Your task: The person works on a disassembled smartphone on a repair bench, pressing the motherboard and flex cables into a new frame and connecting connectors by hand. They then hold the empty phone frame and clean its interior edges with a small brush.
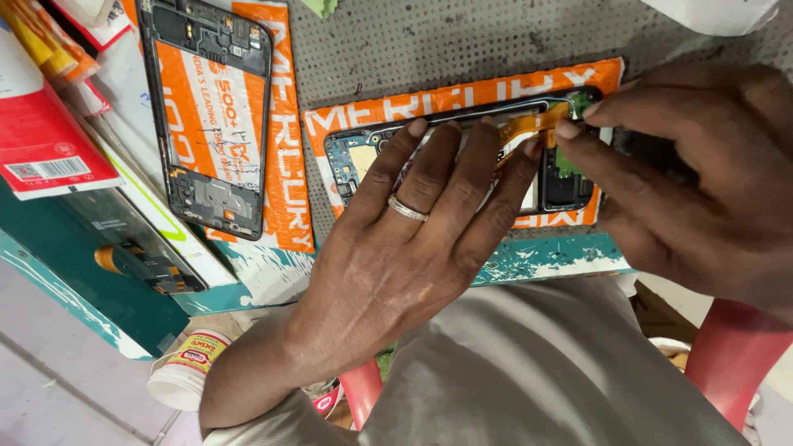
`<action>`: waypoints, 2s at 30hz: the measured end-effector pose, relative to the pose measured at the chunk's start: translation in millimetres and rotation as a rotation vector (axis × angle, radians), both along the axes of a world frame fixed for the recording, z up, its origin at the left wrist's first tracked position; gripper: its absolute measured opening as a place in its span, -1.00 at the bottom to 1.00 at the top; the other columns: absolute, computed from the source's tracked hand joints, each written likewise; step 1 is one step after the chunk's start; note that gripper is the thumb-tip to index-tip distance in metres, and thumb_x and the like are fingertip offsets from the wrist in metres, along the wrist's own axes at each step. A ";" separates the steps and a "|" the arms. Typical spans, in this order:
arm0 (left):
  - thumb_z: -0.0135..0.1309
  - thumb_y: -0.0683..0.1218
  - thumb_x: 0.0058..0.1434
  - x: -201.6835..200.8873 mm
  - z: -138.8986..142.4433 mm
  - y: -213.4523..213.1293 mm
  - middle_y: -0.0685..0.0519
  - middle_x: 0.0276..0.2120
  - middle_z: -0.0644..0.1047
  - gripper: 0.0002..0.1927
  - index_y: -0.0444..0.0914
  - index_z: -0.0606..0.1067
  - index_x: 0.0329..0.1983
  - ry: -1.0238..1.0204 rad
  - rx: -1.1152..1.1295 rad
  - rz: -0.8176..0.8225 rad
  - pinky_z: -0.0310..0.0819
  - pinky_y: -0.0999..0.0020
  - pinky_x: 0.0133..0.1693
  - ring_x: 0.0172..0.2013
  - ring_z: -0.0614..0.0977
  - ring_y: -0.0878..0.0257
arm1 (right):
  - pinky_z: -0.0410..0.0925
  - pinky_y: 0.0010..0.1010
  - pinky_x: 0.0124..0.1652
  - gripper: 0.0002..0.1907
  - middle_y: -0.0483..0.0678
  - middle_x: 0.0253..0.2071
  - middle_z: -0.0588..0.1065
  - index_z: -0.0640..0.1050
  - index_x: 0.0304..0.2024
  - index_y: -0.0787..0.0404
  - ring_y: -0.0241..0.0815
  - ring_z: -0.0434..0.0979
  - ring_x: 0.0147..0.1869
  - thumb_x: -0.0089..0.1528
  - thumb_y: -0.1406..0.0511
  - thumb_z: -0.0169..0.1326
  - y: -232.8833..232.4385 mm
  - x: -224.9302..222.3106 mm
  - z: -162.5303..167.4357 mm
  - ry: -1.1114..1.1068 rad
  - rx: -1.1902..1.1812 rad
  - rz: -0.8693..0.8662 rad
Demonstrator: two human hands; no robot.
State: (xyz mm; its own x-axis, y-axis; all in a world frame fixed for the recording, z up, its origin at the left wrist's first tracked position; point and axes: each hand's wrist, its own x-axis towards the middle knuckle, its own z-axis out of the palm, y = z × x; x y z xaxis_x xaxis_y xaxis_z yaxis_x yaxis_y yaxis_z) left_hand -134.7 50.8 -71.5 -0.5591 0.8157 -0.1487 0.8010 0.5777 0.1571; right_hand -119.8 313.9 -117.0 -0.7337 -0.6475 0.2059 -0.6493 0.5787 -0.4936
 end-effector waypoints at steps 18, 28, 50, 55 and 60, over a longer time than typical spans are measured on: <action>0.05 -0.01 0.40 13.9 14.2 -5.0 -0.06 0.26 0.39 -0.47 -0.20 0.38 0.42 0.114 0.061 0.023 0.33 0.13 0.32 0.21 0.47 0.08 | 0.41 -0.07 -0.01 -0.54 0.14 0.05 0.51 0.64 -0.04 0.29 0.05 0.51 0.01 -0.03 0.46 0.18 0.6 4.2 23.7 -0.020 0.112 -0.070; 0.45 0.15 0.26 34.0 -9.5 -64.4 -0.29 0.42 0.23 -0.02 -0.37 0.15 0.50 -0.232 0.353 0.390 0.26 -0.14 0.45 0.45 0.32 -0.28 | 0.39 0.01 0.24 0.11 0.34 0.25 0.37 0.10 0.38 0.37 0.26 0.42 0.30 -0.05 0.30 0.49 1.7 64.0 4.7 -0.225 -0.111 -0.275; 0.45 0.08 0.16 27.8 -6.1 -74.8 -0.25 0.43 0.26 0.08 -0.38 0.04 0.53 -0.207 0.383 0.310 0.18 -0.09 0.44 0.40 0.33 -0.21 | 0.30 -0.05 0.16 0.16 0.18 0.27 0.46 0.22 0.38 0.46 0.18 0.33 0.22 -0.12 0.17 0.52 -19.0 37.6 21.4 -0.177 0.098 -0.220; 0.45 0.10 0.03 26.5 -1.9 -75.0 -0.23 0.30 0.34 0.11 -0.38 0.11 0.49 -0.226 0.343 0.336 0.22 -0.13 0.45 0.32 0.38 -0.23 | 0.33 -0.06 0.15 0.09 0.17 0.25 0.45 0.27 0.36 0.43 0.17 0.34 0.21 -0.08 0.17 0.53 -24.3 41.5 23.5 -0.123 0.110 -0.227; 0.41 0.09 0.09 29.7 3.6 -69.6 -0.25 0.33 0.31 -0.02 -0.36 0.19 0.45 -0.180 0.282 0.337 0.14 -0.19 0.45 0.37 0.33 -0.21 | 0.40 0.04 0.06 0.01 0.26 0.21 0.43 0.37 0.28 0.45 0.26 0.40 0.14 -0.01 0.01 0.50 -24.0 44.3 23.1 -0.013 0.134 -0.192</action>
